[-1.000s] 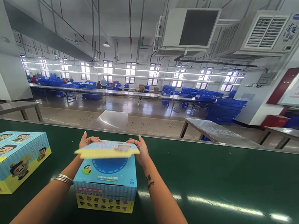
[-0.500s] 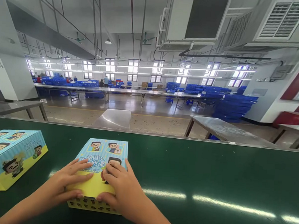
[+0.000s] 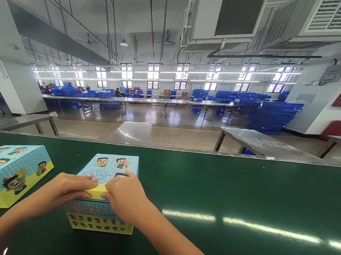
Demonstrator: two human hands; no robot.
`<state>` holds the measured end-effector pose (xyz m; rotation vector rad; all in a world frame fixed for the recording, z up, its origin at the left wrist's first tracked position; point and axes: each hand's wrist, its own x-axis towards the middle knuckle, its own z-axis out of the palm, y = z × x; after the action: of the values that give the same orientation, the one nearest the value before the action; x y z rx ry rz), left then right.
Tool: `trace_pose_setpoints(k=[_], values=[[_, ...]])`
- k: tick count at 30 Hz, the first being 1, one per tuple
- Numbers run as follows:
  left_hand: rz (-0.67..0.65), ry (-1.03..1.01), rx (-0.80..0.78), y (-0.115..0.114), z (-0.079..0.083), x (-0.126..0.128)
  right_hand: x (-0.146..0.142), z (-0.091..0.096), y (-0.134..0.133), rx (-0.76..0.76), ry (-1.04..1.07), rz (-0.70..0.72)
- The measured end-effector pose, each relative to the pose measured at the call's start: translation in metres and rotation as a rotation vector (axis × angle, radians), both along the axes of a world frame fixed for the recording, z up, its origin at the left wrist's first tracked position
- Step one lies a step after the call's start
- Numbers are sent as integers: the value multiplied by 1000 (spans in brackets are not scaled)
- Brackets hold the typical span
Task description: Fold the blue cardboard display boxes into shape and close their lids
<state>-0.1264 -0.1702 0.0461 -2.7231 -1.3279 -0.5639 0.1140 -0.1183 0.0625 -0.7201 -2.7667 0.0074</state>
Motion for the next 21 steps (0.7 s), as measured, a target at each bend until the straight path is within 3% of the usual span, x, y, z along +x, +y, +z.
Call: trace_pose_setpoints(k=[7, 11, 16, 21], values=[[108, 243, 385, -23, -36, -21, -9, -44, -17, 162, 145, 92], [166, 301, 514, -35, -47, -31, -14, -49, -22, 158, 190, 115], [182, 289, 470, -31, -43, -53, -29, -42, -14, 35, 229, 149], [199, 216, 348, -29, -47, -76, -50, -50, -12, 125, 229, 132]])
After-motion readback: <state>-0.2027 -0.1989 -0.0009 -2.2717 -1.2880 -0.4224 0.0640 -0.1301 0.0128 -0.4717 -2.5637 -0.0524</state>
